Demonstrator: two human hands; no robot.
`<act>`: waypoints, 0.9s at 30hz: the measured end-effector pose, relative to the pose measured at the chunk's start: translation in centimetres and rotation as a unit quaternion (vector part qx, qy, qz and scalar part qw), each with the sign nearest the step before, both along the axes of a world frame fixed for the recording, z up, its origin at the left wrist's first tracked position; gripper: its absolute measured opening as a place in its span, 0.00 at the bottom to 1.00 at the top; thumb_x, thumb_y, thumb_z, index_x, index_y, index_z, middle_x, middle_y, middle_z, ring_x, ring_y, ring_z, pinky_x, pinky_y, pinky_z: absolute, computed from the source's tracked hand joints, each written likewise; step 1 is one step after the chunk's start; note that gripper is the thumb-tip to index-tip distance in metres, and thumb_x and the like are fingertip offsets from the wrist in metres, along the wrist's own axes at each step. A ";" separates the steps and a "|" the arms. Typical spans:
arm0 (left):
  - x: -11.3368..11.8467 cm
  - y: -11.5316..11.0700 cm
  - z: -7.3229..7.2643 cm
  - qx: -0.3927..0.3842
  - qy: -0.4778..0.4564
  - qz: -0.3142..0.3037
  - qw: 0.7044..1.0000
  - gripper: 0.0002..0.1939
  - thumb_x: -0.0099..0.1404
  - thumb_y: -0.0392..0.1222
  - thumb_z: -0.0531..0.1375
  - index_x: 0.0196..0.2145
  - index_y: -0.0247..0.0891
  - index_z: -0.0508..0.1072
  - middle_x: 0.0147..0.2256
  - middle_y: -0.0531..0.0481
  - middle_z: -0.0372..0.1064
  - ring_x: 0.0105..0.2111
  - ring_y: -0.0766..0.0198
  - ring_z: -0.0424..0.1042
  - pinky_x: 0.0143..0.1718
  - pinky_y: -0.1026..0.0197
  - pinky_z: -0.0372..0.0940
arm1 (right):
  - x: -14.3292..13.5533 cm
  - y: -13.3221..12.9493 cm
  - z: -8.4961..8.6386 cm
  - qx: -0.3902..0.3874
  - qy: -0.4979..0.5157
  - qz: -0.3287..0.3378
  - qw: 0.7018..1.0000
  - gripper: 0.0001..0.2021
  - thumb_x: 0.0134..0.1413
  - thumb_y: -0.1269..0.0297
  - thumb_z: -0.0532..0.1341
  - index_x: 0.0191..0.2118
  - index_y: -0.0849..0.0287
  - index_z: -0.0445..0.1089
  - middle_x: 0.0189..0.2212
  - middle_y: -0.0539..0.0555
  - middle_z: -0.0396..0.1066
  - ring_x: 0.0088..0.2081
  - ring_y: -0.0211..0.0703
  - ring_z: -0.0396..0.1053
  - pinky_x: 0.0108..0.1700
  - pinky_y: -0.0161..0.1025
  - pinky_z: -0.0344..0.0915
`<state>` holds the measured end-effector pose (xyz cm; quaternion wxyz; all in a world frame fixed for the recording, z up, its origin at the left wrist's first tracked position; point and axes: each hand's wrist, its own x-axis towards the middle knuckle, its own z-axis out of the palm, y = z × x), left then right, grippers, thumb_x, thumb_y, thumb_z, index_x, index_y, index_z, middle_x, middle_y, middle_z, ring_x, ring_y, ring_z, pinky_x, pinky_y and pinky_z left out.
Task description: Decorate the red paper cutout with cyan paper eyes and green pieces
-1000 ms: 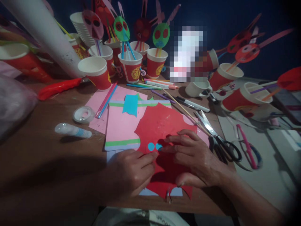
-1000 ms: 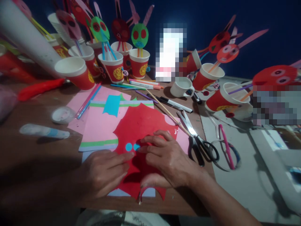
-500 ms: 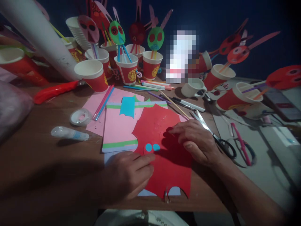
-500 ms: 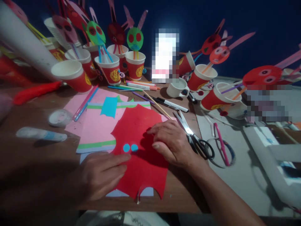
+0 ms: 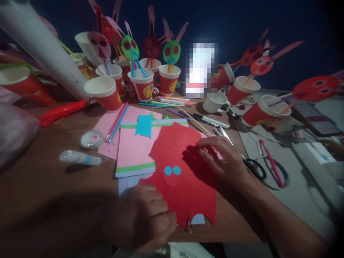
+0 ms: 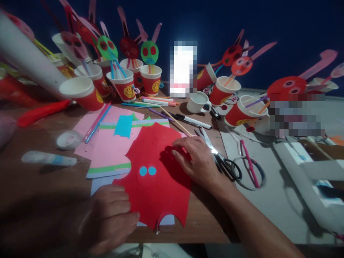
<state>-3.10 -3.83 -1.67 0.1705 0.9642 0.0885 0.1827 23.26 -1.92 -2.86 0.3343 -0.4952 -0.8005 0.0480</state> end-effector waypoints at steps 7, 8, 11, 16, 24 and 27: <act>0.1 -0.6 -1.2 0.005 -0.093 0.009 0.996 0.16 0.63 0.39 0.53 0.18 0.38 0.58 0.16 0.55 0.54 0.17 0.67 0.52 0.19 0.58 0.42 | 0.5 0.2 -0.4 0.011 0.005 -0.039 0.999 0.06 0.57 0.66 0.57 0.29 0.57 0.68 0.24 0.51 0.71 0.28 0.42 0.68 0.35 0.43 0.64; 0.1 -0.7 -1.3 0.010 -0.102 0.015 0.995 0.16 0.62 0.38 0.53 0.17 0.38 0.58 0.16 0.56 0.54 0.17 0.67 0.52 0.19 0.58 0.42 | 0.5 0.2 -0.5 0.003 0.004 -0.034 0.999 0.08 0.58 0.66 0.57 0.28 0.57 0.68 0.23 0.51 0.71 0.27 0.42 0.67 0.34 0.43 0.64; 0.2 -0.7 -1.2 0.012 -0.109 0.028 0.994 0.16 0.61 0.36 0.54 0.17 0.39 0.58 0.16 0.56 0.55 0.17 0.67 0.53 0.19 0.58 0.43 | 0.4 0.2 -0.5 -0.016 0.004 -0.026 1.000 0.10 0.59 0.65 0.55 0.27 0.57 0.68 0.22 0.51 0.70 0.27 0.42 0.66 0.34 0.42 0.63; 0.3 -0.5 -0.8 0.012 -0.112 0.020 0.993 0.17 0.60 0.35 0.54 0.16 0.38 0.57 0.17 0.55 0.57 0.17 0.68 0.53 0.19 0.59 0.44 | 0.2 0.4 -0.6 -0.006 0.009 -0.038 0.999 0.10 0.59 0.65 0.55 0.28 0.58 0.70 0.23 0.52 0.72 0.27 0.42 0.67 0.33 0.41 0.63; -0.1 -0.2 -0.4 -0.014 -0.112 0.031 0.993 0.17 0.61 0.35 0.55 0.17 0.39 0.55 0.17 0.56 0.56 0.19 0.67 0.54 0.21 0.58 0.47 | 0.1 0.4 -0.6 0.010 0.003 -0.044 0.999 0.08 0.57 0.65 0.56 0.31 0.57 0.71 0.26 0.52 0.74 0.28 0.43 0.69 0.36 0.42 0.64; -0.4 0.6 0.1 -0.035 -0.114 0.050 0.992 0.19 0.62 0.33 0.55 0.17 0.39 0.52 0.15 0.57 0.53 0.18 0.68 0.53 0.22 0.59 0.46 | 0.0 0.4 -0.8 0.014 0.003 -0.042 0.999 0.06 0.57 0.66 0.57 0.33 0.56 0.71 0.28 0.52 0.75 0.31 0.44 0.71 0.39 0.44 0.64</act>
